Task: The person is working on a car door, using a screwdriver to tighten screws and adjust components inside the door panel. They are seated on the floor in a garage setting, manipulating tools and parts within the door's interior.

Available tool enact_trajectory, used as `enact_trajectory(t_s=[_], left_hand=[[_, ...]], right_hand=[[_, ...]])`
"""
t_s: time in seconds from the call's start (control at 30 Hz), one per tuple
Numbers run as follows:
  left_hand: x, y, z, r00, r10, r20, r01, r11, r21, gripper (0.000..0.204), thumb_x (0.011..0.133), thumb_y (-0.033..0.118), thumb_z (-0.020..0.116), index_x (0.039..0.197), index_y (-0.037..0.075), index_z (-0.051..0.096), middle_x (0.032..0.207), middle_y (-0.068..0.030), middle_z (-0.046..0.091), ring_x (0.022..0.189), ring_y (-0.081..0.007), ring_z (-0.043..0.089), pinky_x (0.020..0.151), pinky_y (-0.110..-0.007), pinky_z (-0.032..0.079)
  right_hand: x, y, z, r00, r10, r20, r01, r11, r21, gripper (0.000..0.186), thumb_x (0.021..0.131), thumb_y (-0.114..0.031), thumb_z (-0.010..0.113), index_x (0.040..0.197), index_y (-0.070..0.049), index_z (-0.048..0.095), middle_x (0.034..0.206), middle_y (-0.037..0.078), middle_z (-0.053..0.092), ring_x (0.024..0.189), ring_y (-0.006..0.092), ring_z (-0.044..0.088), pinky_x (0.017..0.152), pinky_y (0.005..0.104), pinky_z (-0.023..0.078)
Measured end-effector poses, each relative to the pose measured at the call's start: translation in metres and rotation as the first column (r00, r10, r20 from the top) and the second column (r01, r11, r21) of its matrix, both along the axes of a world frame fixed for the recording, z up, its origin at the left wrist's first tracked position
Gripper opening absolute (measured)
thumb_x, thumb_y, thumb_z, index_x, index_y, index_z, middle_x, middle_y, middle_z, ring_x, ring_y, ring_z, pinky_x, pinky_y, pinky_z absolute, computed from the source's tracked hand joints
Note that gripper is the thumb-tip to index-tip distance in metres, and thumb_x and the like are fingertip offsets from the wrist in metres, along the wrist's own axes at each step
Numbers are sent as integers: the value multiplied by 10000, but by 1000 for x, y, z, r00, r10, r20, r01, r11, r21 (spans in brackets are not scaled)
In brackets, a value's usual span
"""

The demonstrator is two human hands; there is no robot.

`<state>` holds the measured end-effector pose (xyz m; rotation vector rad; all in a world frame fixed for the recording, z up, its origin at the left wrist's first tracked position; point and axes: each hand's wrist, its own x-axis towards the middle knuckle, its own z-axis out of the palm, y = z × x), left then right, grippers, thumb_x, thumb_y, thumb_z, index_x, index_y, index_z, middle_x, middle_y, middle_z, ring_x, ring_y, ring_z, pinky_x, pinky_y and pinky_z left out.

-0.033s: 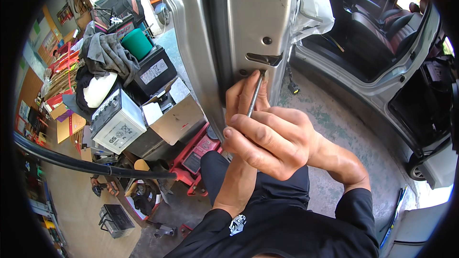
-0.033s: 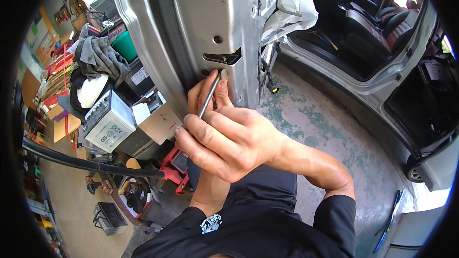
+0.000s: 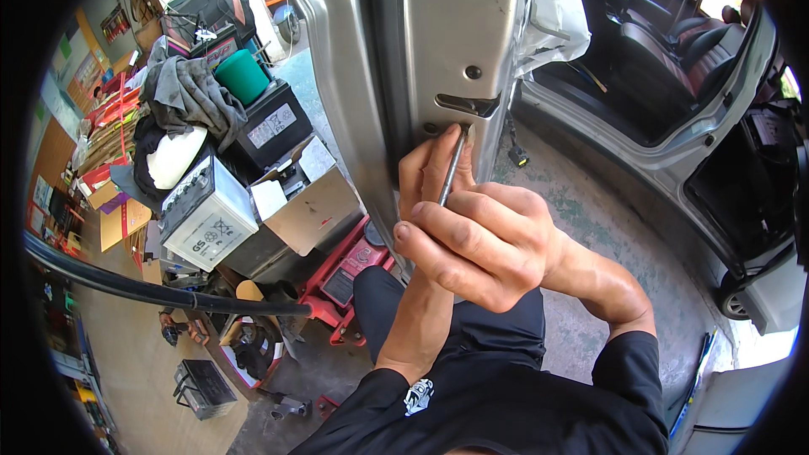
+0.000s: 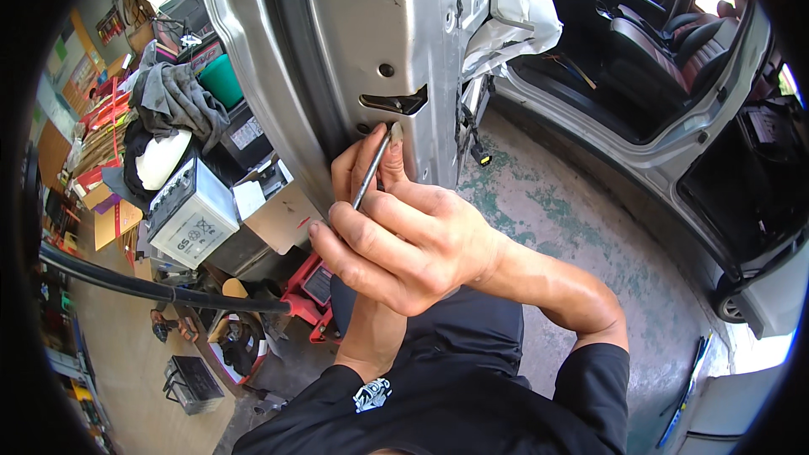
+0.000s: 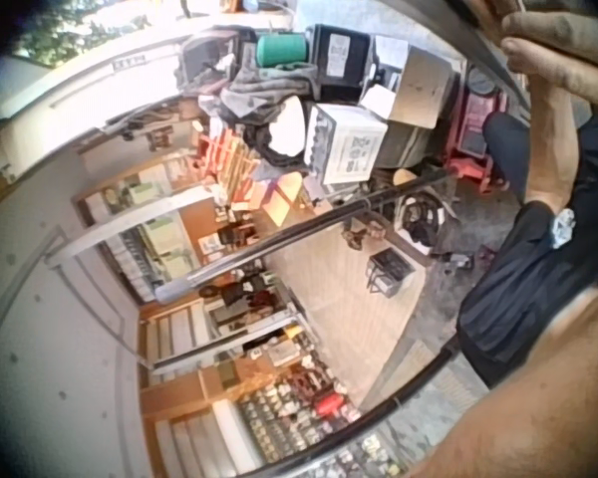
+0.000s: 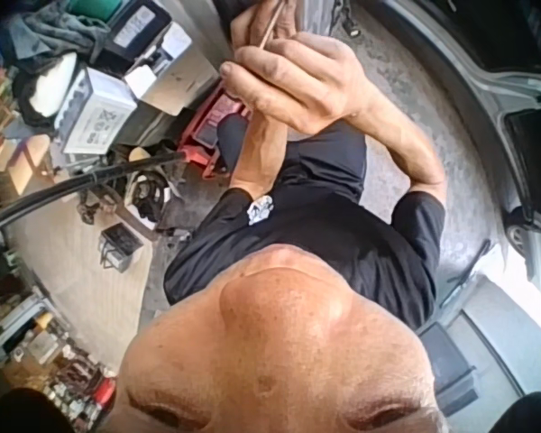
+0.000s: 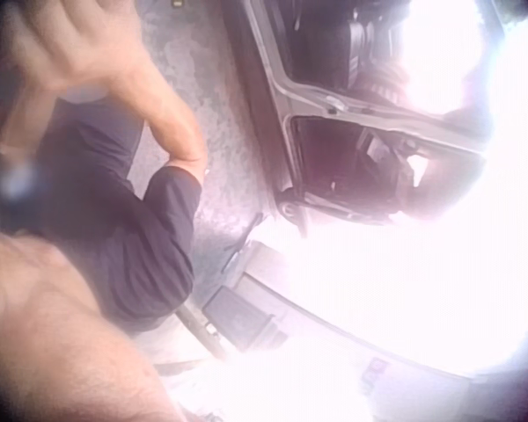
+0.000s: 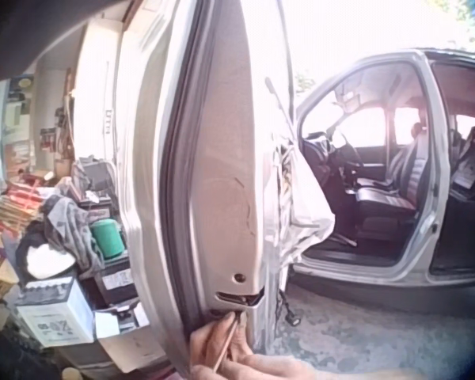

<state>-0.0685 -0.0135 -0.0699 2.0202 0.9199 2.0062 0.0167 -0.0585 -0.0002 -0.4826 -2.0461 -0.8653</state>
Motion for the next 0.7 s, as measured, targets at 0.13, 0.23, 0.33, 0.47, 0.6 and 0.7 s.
enact_trajectory(t_s=[0.13,0.23,0.33,0.47,0.6,0.7], left_hand=[[2,2,0,976,190,-105,-178,977,115,180,1028,155,570,1163,102,676,1129,6,630,1151,-174,617,852,-192,527],[-1,-2,5,986,100,-130,-90,992,84,239,1056,120,464,1264,16,518,1180,-50,610,1194,-201,605,916,-225,545],[-4,-5,9,990,-90,-111,91,996,4,322,1069,105,412,1358,-35,428,1239,-105,596,1207,-221,598,957,-269,560],[2,-3,0,993,-113,-24,112,993,-20,338,1067,135,419,1367,-20,438,1255,-98,591,1218,-207,588,975,-260,542],[0,2,-3,991,-127,29,128,991,-42,355,1065,165,427,1375,-6,447,1271,-90,585,1230,-194,578,992,-251,524],[1,3,-5,985,-159,60,162,985,-53,368,1064,187,432,1382,5,454,1283,-84,581,1239,-184,570,1005,-244,510]], right_hand=[[-3,4,-6,999,-39,12,39,999,24,511,586,-69,741,1092,-25,691,852,28,601,630,124,549,529,243,439],[-5,6,-4,999,-43,-3,43,998,41,504,622,-47,754,1122,-37,688,835,29,589,594,110,522,516,226,407],[-6,10,-8,998,-54,-42,57,995,81,486,678,-25,762,1157,-42,684,816,30,574,576,104,513,503,225,378],[-11,15,-5,992,-99,-72,110,980,167,474,733,-21,759,1197,-67,676,773,17,523,561,94,487,481,235,355],[-18,15,8,988,-133,-80,146,973,177,494,744,-36,734,1217,-167,680,757,0,447,542,88,442,471,235,335],[-13,14,5,979,-186,-81,198,965,175,494,751,-58,712,1215,-224,684,764,-4,420,537,93,424,468,236,340]])
